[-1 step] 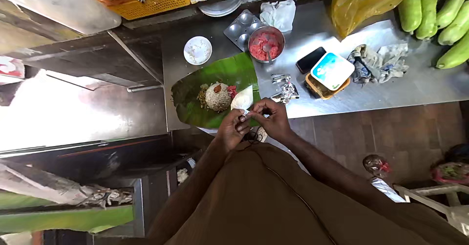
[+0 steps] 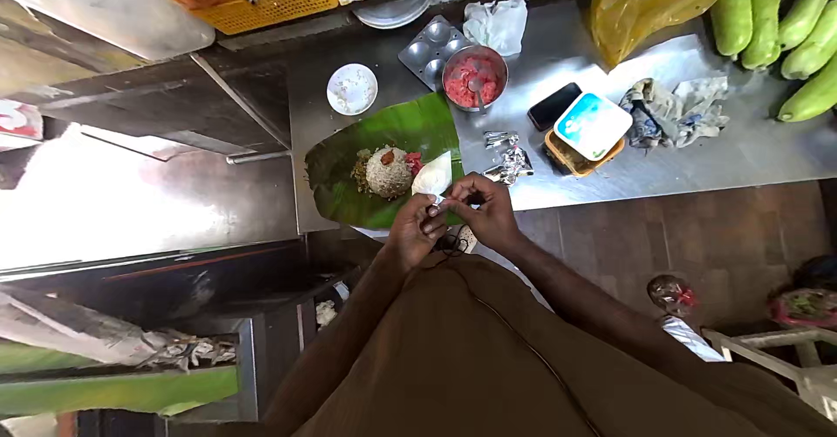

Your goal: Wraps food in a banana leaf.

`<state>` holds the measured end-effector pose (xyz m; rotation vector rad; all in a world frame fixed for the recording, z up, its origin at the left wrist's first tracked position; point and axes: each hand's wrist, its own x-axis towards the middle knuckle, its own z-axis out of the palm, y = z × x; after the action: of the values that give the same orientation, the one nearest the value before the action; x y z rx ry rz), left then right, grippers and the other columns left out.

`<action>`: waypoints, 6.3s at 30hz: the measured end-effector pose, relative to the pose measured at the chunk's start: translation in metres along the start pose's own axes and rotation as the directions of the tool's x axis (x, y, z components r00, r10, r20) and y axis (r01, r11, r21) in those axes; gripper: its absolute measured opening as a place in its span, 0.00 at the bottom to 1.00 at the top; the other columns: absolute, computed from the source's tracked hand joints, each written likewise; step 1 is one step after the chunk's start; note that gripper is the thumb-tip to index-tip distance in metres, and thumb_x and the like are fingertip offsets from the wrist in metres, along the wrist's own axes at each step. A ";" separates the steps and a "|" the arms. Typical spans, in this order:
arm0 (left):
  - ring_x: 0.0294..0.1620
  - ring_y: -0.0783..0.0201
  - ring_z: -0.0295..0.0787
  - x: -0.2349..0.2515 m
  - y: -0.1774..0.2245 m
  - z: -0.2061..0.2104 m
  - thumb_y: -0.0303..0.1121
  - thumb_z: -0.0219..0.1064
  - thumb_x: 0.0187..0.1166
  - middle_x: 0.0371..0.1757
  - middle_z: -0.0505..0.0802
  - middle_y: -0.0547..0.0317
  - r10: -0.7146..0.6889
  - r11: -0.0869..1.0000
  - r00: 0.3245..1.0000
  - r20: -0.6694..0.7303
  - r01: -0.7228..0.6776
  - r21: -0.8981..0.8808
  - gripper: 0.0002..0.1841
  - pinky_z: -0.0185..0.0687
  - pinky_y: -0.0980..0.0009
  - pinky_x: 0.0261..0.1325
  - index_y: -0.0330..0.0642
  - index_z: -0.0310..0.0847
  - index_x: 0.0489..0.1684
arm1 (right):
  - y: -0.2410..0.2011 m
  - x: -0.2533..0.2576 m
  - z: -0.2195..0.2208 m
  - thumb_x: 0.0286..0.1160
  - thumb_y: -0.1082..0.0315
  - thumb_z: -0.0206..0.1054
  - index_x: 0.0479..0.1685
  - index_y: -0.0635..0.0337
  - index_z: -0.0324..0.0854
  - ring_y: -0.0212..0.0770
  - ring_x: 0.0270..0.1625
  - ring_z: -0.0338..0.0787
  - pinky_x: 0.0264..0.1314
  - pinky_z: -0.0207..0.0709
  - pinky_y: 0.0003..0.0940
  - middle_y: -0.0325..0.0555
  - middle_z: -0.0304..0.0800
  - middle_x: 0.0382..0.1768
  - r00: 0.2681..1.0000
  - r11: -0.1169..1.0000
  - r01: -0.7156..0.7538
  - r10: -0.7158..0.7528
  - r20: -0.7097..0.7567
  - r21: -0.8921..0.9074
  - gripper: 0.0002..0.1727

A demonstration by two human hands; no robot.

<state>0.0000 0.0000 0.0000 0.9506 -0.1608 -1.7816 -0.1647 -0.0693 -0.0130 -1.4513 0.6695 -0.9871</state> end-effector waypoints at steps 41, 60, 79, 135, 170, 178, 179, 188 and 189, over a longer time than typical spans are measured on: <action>0.81 0.54 0.77 0.011 0.028 0.035 0.37 0.52 0.94 0.80 0.82 0.49 0.130 0.168 0.986 -0.102 0.080 0.983 0.21 0.69 0.51 0.83 0.44 0.74 0.82 | 0.054 0.019 -0.035 0.87 0.62 0.60 0.56 0.52 0.86 0.55 0.48 0.94 0.42 0.86 0.62 0.49 0.91 0.56 0.941 0.434 -0.249 0.320 -0.110 -0.866 0.11; 0.24 0.68 0.81 -0.025 0.002 -0.215 0.50 0.66 0.84 0.32 0.89 0.58 -0.223 0.905 0.776 -0.590 0.390 0.172 0.20 0.79 0.72 0.28 0.38 0.85 0.48 | 0.142 0.006 0.133 0.62 0.55 0.83 0.77 0.41 0.79 0.56 0.72 0.81 0.67 0.76 0.64 0.47 0.82 0.71 0.654 0.601 0.357 0.386 0.651 -0.715 0.37; 0.63 0.64 0.82 0.040 0.094 -0.234 0.47 0.75 0.76 0.47 0.94 0.74 0.451 0.070 0.869 0.203 -0.261 0.963 0.06 0.71 0.54 0.74 0.65 0.96 0.41 | 0.211 0.296 0.129 0.86 0.56 0.61 0.73 0.57 0.82 0.55 0.80 0.79 0.87 0.63 0.64 0.55 0.82 0.74 0.875 0.402 -0.065 0.463 0.142 -0.914 0.23; 0.57 0.70 0.86 0.051 0.118 -0.227 0.37 0.75 0.76 0.49 0.95 0.73 0.494 0.009 0.819 0.292 -0.341 0.940 0.06 0.80 0.64 0.65 0.60 0.97 0.44 | 0.217 0.257 0.194 0.72 0.51 0.76 0.54 0.44 0.92 0.43 0.58 0.91 0.60 0.86 0.53 0.39 0.91 0.58 0.765 0.567 0.258 0.375 0.524 -0.783 0.16; 0.82 0.52 0.73 0.027 0.116 -0.225 0.31 0.76 0.73 0.79 0.83 0.60 0.613 -0.062 0.745 0.264 -0.288 0.956 0.07 0.68 0.48 0.82 0.53 0.96 0.45 | 0.162 0.218 0.161 0.79 0.69 0.69 0.47 0.59 0.91 0.39 0.50 0.93 0.60 0.88 0.40 0.45 0.93 0.48 0.795 0.778 0.107 0.306 0.523 -0.619 0.07; 0.79 0.60 0.79 0.059 0.117 -0.217 0.28 0.71 0.75 0.78 0.86 0.64 0.616 -0.028 0.766 0.186 -0.215 0.976 0.10 0.72 0.56 0.83 0.52 0.97 0.46 | 0.143 0.191 0.161 0.74 0.73 0.70 0.42 0.58 0.92 0.39 0.50 0.92 0.60 0.86 0.40 0.45 0.93 0.44 0.808 0.800 0.161 0.230 0.543 -0.578 0.06; 0.78 0.61 0.81 0.060 0.119 -0.215 0.28 0.69 0.76 0.77 0.87 0.64 0.605 0.007 0.781 0.152 -0.197 0.980 0.10 0.75 0.56 0.81 0.51 0.96 0.47 | 0.140 0.190 0.159 0.75 0.73 0.70 0.42 0.58 0.93 0.37 0.50 0.92 0.61 0.86 0.40 0.43 0.94 0.44 0.826 0.809 0.154 0.210 0.523 -0.568 0.06; 0.58 0.68 0.93 0.062 0.120 -0.216 0.24 0.71 0.75 0.54 0.97 0.62 0.643 0.079 0.749 0.158 -0.270 0.960 0.10 0.89 0.60 0.66 0.48 0.96 0.45 | 0.138 0.159 0.133 0.80 0.68 0.70 0.44 0.55 0.93 0.31 0.49 0.93 0.59 0.88 0.34 0.39 0.95 0.46 0.904 0.848 0.076 0.163 0.394 -0.524 0.06; 0.57 0.68 0.94 0.063 0.118 -0.216 0.24 0.72 0.75 0.53 0.97 0.61 0.657 0.105 0.740 0.141 -0.275 0.956 0.09 0.89 0.61 0.66 0.47 0.96 0.44 | 0.138 0.158 0.132 0.82 0.67 0.67 0.47 0.56 0.92 0.32 0.51 0.92 0.61 0.88 0.35 0.40 0.94 0.49 0.904 0.851 0.090 0.148 0.401 -0.517 0.08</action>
<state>0.2233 -0.0344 -0.1165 1.7675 -1.3353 -0.6741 0.0445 -0.1589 -0.1111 -2.0577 0.6559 -0.4293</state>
